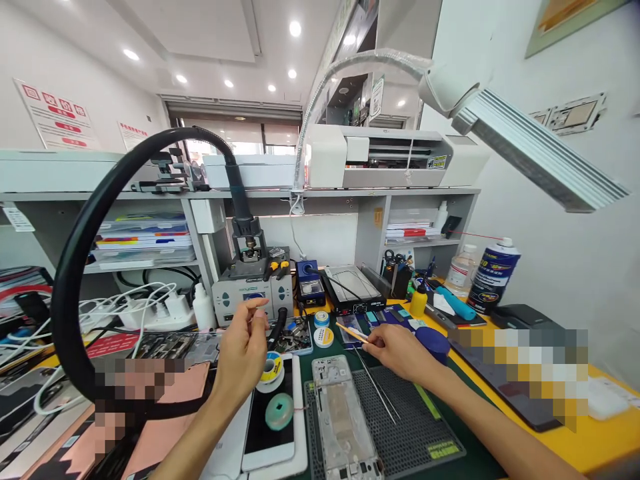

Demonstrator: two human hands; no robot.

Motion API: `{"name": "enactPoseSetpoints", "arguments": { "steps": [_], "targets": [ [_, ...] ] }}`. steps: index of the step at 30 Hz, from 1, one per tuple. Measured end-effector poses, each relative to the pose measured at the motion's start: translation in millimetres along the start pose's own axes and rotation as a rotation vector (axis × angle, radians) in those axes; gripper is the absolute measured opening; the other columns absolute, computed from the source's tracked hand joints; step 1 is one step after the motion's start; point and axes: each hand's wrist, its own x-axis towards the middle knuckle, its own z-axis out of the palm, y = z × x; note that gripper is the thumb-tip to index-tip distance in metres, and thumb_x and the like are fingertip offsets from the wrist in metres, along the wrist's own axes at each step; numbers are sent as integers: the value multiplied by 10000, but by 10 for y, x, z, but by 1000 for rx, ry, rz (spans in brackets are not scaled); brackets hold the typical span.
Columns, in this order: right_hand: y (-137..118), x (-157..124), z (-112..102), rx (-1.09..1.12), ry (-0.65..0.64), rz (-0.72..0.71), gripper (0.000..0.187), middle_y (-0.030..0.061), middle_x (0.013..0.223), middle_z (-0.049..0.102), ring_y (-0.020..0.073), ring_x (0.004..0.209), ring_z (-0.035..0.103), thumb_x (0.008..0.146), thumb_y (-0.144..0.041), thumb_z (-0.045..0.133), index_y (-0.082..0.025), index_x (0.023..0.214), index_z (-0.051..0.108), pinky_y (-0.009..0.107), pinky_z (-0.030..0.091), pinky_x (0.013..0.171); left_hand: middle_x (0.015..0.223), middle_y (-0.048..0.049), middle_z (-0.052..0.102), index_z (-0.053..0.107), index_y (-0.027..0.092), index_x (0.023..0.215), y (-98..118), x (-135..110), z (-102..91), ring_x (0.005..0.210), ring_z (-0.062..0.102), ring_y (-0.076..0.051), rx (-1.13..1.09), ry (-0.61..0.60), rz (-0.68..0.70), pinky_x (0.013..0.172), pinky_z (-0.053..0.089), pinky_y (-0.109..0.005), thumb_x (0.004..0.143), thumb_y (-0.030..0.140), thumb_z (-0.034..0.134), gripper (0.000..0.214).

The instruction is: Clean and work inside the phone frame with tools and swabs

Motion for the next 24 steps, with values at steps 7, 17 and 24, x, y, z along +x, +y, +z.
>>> {"name": "enactPoseSetpoints", "arguments": {
  "steps": [7,17,24],
  "targets": [
    [-104,-33,-53,-21,57,1,295,97,1267,652,246,1052,677,1005,-333,635,-176,1255,631,445,587,888,914,-29,646,603,166,1200,9,21,-15,712,621,-163,0,-12,48,668,541,-322,1041,474,524,355],
    [-854,-865,72,-41,28,-122,632,203,1108,723,418,988,696,903,-595,580,-148,1343,647,524,507,843,620,63,514,569,157,722,31,-190,177,543,531,-110,207,-91,432,576,498,-253,1026,326,601,350],
    [-1055,-981,258,-157,-177,31,937,340,1530,433,521,1382,447,825,-596,604,-52,1560,402,612,407,1067,690,44,583,597,151,774,107,-455,311,590,577,-115,373,-288,591,610,534,-264,1000,256,637,253]
  ]
}}
